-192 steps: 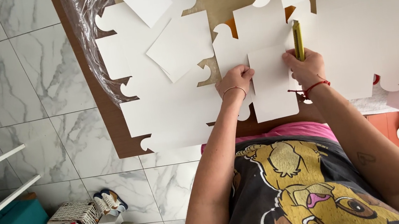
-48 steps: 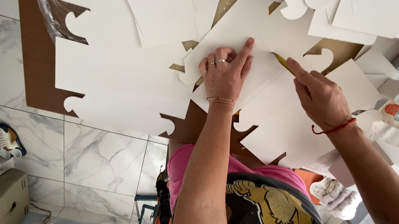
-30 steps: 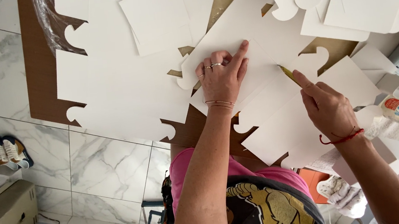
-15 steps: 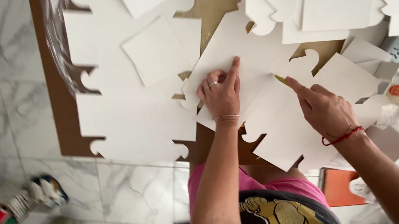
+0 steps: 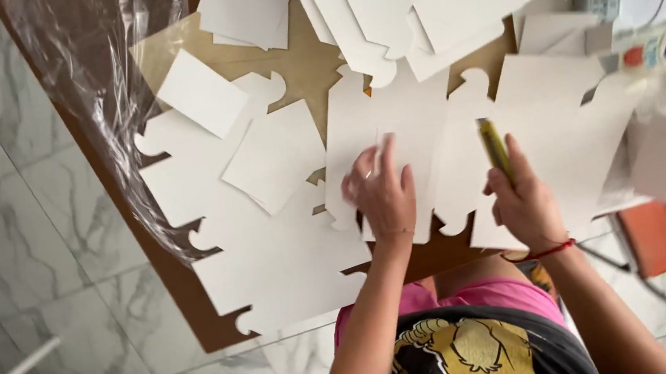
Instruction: Cutting out paper patterns with scissors and scoring fold lines with a utility knife
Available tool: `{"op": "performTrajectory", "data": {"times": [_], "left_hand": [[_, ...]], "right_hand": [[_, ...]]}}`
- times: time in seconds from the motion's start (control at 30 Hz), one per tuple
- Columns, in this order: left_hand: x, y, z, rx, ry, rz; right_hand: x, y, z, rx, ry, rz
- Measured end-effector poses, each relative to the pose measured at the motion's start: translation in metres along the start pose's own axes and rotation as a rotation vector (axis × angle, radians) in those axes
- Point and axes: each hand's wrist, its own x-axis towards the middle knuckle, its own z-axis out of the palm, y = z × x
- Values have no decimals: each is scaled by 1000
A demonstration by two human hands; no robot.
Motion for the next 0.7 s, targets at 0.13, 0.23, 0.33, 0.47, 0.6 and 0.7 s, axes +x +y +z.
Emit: {"op": "performTrajectory", "data": {"times": [0.13, 0.23, 0.33, 0.47, 0.6, 0.7], "left_hand": [[32, -25, 24, -11, -14, 463], [60, -30, 41, 97, -159, 672], [75, -26, 48, 189, -342, 705], [76, -6, 20, 235, -429, 638], [77, -7, 32, 252, -474, 571], [77, -5, 36, 239, -502, 485]], "right_hand": [[-13, -3, 38, -64, 73, -54], [-8, 12, 65, -160, 202, -156], [-10, 3, 77, -214, 255, -204], [-12, 3, 87, -243, 260, -152], [-11, 0, 89, -238, 263, -127], [-10, 6, 91, -301, 266, -138]]}}
